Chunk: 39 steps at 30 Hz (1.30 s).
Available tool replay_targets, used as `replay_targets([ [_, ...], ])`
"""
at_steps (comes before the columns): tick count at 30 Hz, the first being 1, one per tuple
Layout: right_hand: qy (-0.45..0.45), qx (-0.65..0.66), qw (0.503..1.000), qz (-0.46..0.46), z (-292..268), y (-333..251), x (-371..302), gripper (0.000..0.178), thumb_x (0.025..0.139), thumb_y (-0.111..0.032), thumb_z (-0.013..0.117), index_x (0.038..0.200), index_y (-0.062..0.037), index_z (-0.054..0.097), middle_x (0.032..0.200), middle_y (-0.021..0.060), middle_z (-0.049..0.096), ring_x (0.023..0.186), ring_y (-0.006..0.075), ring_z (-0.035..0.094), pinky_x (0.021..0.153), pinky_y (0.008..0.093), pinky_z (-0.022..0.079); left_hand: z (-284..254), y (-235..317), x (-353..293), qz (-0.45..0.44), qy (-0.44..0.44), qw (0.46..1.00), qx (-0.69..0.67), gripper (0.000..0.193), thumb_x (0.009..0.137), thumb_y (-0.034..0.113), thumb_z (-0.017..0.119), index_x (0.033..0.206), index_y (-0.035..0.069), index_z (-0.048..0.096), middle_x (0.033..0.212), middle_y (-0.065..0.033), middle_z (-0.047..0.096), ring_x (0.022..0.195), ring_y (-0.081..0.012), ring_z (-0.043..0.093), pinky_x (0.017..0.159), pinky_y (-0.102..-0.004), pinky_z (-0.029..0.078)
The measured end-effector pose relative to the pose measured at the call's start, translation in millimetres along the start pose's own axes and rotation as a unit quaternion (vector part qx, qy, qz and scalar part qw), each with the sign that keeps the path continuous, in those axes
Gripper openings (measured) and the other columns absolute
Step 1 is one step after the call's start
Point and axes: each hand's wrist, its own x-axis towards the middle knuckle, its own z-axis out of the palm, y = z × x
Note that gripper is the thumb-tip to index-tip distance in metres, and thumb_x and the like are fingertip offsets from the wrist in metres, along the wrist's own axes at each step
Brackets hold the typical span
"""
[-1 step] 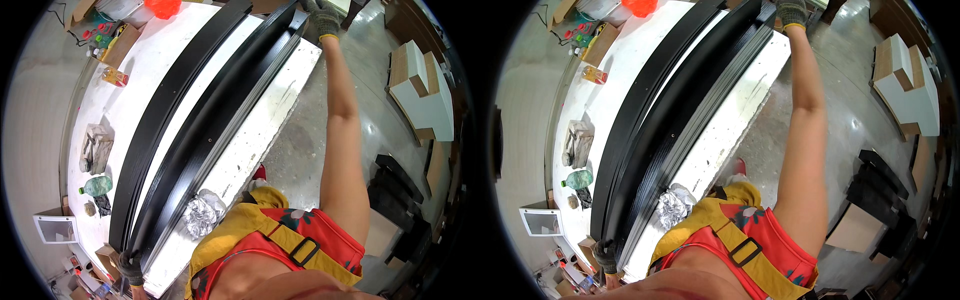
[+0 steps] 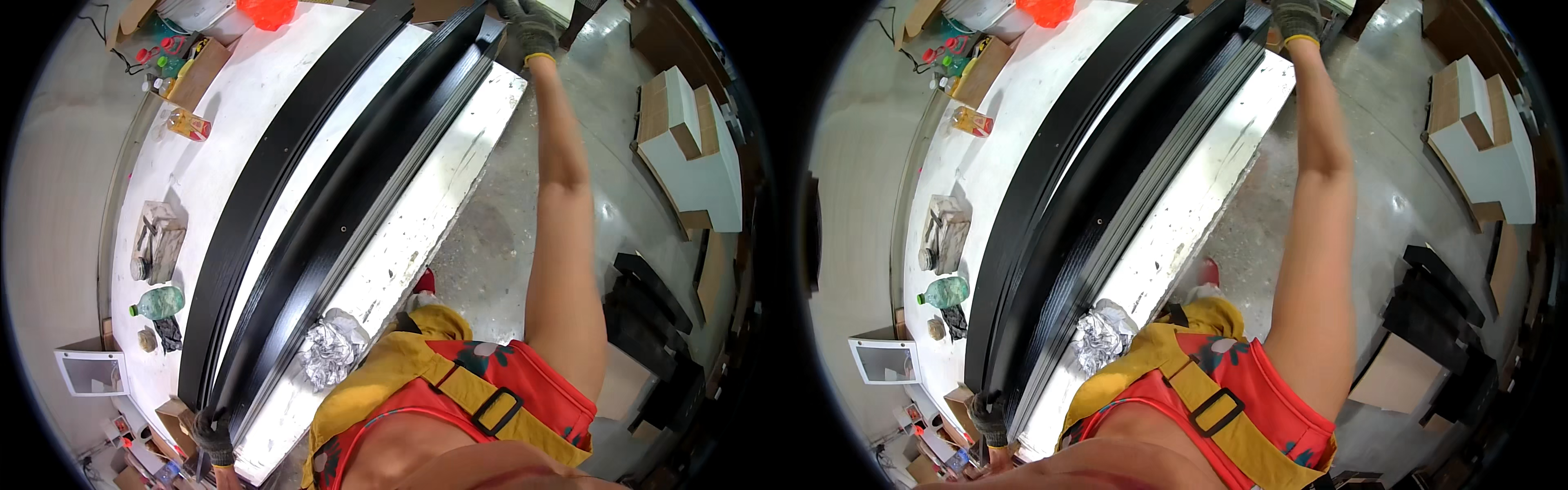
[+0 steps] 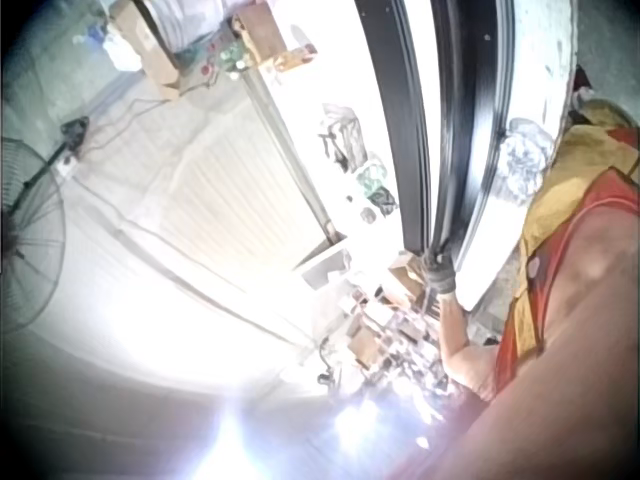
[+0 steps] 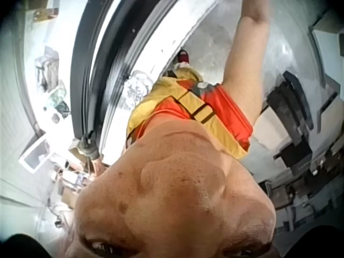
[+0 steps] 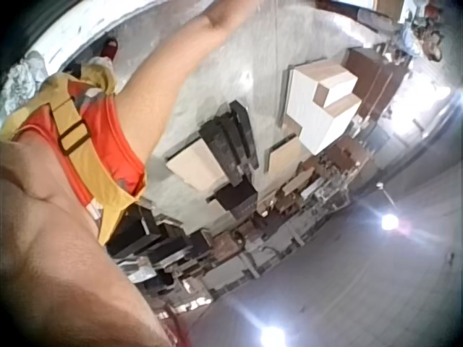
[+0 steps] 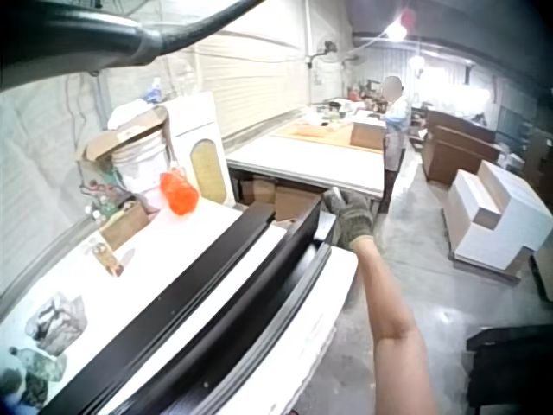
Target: The person wipes a long black curved object on a white workbench using a white cloth. They repeatedly rub the surface along its length, occasionally repositioning the cloth and adjusting their grip.
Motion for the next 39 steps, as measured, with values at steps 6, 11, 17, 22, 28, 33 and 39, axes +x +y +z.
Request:
replay_targets([
  [6,-0.031,0.198,0.980,0.007,11.6,51.1,23.1,0.033,0.093,-0.025,0.069,0.112,0.0017,0.072,0.099,0.0067,0.074,0.091,0.0145,0.065,0.080,0.0293,0.051,-0.4,2.4,-6.2,-0.063,-0.013,0.997,-0.035,0.028,0.070,0.011,0.086,0.087,0.005,0.064,0.078,-0.0100,0.063,0.074,-0.0277,0.063,0.069,-0.0388,0.049],
  [11,-0.077,0.203,0.974,0.056,11.9,37.8,19.8,0.039,0.093,-0.030,0.071,0.117,0.0003,0.069,0.101,0.0053,0.073,0.090,0.0131,0.065,0.079,0.0266,0.051,-1.5,-1.3,-5.8,-0.074,-0.033,0.997,-0.012,0.029,0.071,0.014,0.085,0.093,0.004,0.068,0.085,-0.0121,0.068,0.080,-0.0314,0.065,0.075,-0.0408,0.050],
  [17,-0.152,0.105,0.969,-0.161,-1.6,-37.5,-89.1,0.029,0.092,-0.027,0.069,0.112,-0.0065,0.072,0.101,0.0078,0.072,0.092,0.0203,0.067,0.082,0.0325,0.052,-5.9,16.1,2.8,-0.064,-0.017,0.998,0.011,0.014,0.075,0.010,0.079,0.086,0.006,0.071,0.082,-0.0079,0.066,0.078,-0.0249,0.063,0.074,-0.0364,0.048],
  [22,-0.096,0.005,0.957,-0.273,10.4,-100.9,-203.0,0.027,0.093,-0.022,0.070,0.116,-0.0086,0.072,0.105,0.0048,0.073,0.095,0.0156,0.068,0.083,0.0285,0.053,-0.3,0.8,1.8,-0.072,-0.034,0.997,0.005,0.020,0.074,0.012,0.080,0.090,0.005,0.071,0.085,-0.0102,0.068,0.081,-0.0276,0.065,0.076,-0.0366,0.050],
  [28,-0.105,0.143,0.917,-0.358,46.9,-171.9,-315.2,0.037,0.078,-0.002,0.080,0.113,-0.0043,0.068,0.103,0.0108,0.071,0.090,0.0247,0.070,0.077,0.0338,0.058,-7.6,19.7,15.3,-0.084,-0.062,0.994,-0.028,0.020,0.076,0.018,0.080,0.091,0.007,0.072,0.089,-0.0132,0.071,0.083,-0.0308,0.067,0.077,-0.0374,0.053],
  [33,-0.142,0.120,0.897,-0.400,53.3,-244.7,-401.7,0.048,0.074,-0.017,0.084,0.117,-0.0068,0.065,0.101,0.0089,0.066,0.091,0.0278,0.065,0.079,0.0405,0.053,-3.2,10.7,13.2,-0.030,-0.019,0.998,0.054,0.038,0.074,0.029,0.082,0.101,0.006,0.071,0.092,-0.0152,0.072,0.083,-0.0322,0.069,0.074,-0.0391,0.055],
  [39,-0.271,0.181,0.842,-0.429,63.9,-317.8,-498.8,0.046,0.078,-0.029,0.079,0.118,-0.0135,0.066,0.098,0.0067,0.065,0.087,0.0268,0.064,0.080,0.0427,0.051,-4.3,32.3,21.3,-0.075,-0.040,0.990,0.109,0.049,0.078,0.047,0.078,0.114,0.013,0.072,0.092,-0.0118,0.073,0.076,-0.0262,0.072,0.069,-0.0355,0.056],
])
